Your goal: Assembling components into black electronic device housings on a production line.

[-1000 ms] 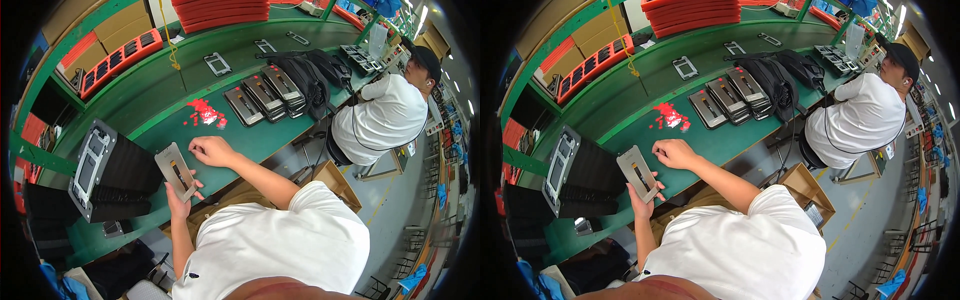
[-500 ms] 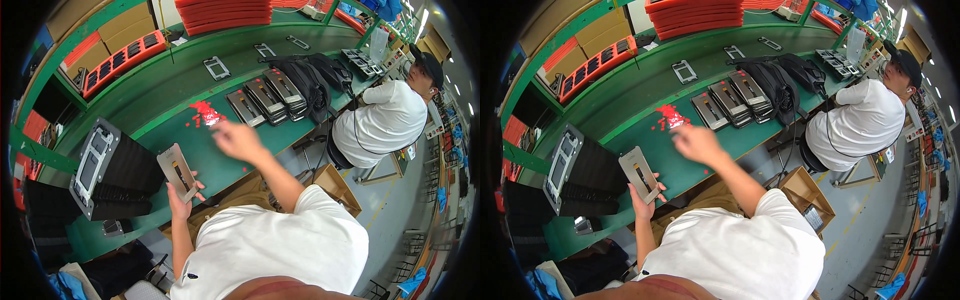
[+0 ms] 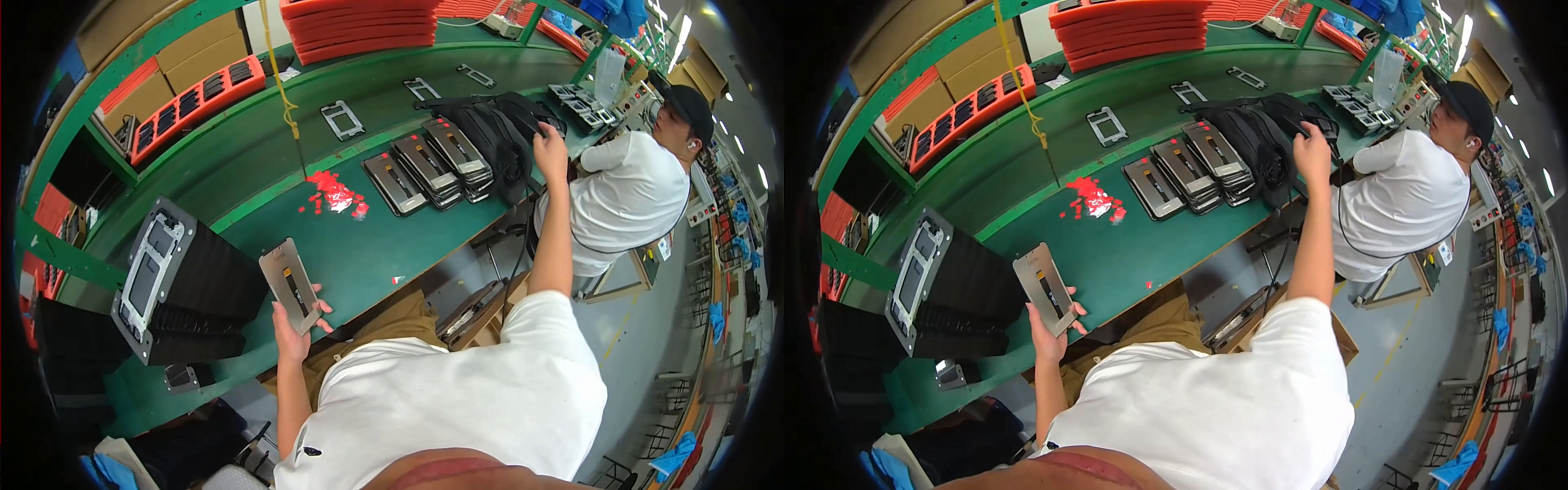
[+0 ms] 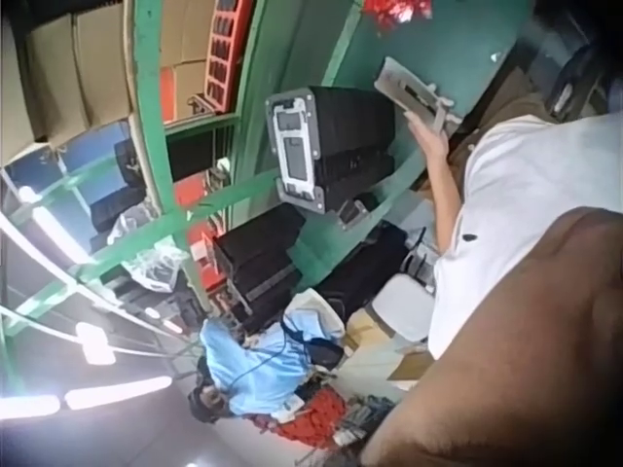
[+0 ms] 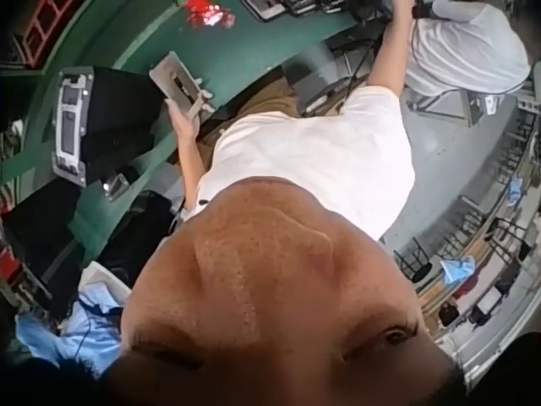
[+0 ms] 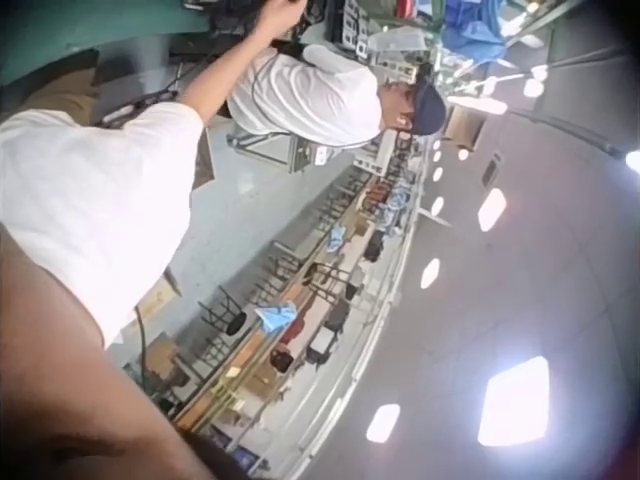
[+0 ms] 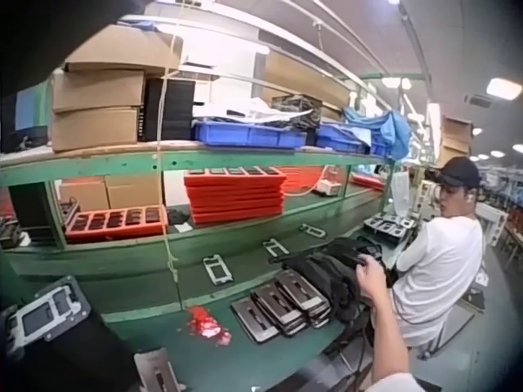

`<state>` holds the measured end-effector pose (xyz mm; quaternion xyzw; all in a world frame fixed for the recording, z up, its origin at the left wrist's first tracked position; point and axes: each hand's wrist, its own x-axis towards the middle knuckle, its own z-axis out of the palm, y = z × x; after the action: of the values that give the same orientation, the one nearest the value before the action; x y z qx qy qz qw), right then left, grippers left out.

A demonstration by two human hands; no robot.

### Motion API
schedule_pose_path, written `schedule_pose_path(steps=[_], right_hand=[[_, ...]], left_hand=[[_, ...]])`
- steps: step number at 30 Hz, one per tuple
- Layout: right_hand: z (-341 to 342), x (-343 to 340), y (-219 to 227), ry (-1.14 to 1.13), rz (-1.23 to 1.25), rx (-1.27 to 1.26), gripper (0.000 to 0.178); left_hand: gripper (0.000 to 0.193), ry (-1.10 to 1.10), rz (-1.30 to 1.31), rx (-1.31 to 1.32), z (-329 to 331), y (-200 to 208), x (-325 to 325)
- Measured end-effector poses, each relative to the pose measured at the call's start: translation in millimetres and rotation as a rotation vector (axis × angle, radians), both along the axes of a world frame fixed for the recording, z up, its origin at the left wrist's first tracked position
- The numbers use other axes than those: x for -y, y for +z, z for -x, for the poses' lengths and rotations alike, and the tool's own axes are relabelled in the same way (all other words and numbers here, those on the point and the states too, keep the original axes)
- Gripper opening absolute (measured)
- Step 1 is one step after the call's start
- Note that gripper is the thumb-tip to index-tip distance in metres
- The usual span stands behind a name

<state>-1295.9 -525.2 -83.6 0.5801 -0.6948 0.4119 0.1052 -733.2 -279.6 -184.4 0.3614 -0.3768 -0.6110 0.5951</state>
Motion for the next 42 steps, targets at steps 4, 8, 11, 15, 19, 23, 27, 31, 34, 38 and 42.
schedule_pose_path(steps=[4, 8, 11, 15, 19, 23, 27, 31, 34, 38, 42], right_hand=[[-147.7, -72.0, 29.2, 0.587, -0.122, 0.31, 0.023], [-261.9, -119.2, 13.2, 1.252, -0.565, 0.716, 0.026], [-329.8, -132.6, 6.4, 1.533, -0.744, 0.871, 0.031], [-374.5, -143.1, 16.3, 1.852, -1.132, 0.906, 0.038], [-400.6, -140.1, 34.2, 2.087, -1.203, 0.525, 0.034], [-416.5, -119.2, 63.0, 2.037, -0.822, 0.649, 0.033], [-456.7, -72.9, 86.4, 1.687, -0.533, 0.833, 0.04], [-500.0, -60.2, 91.3, 1.603, -0.527, 0.923, 0.044], [-514.1, -60.8, 89.9, 1.58, -0.624, 0.972, 0.045], [-520.9, -61.6, 96.7, 1.536, -0.742, 1.047, 0.048], [-527.6, -58.5, 97.2, 1.49, -0.856, 1.064, 0.05]], left_hand=[[0.082, 0.032, -0.01, -0.025, -4.0, -8.3, -3.2], [0.081, -0.039, 0.018, -0.005, -2.9, 1.5, -3.2], [0.08, -0.125, 0.097, 0.012, -3.5, 19.4, -1.2], [0.08, -0.195, 0.227, 0.077, -22.7, 46.8, -12.4], [0.08, -0.009, 0.368, 0.325, -35.0, 116.8, -37.4], [0.08, 0.469, 0.367, 0.531, -52.7, 199.9, -82.5], [0.07, 0.821, 0.572, 1.018, -105.7, 259.8, -70.9], [0.075, 0.753, 0.337, 1.227, -148.4, 257.2, -35.5], [0.074, 0.642, 0.161, 1.341, -142.2, 254.0, -22.6], [0.076, 0.612, 0.087, 1.432, -137.6, 260.6, -10.8], [0.076, 0.626, 0.157, 1.512, -141.2, 252.1, 1.0]])
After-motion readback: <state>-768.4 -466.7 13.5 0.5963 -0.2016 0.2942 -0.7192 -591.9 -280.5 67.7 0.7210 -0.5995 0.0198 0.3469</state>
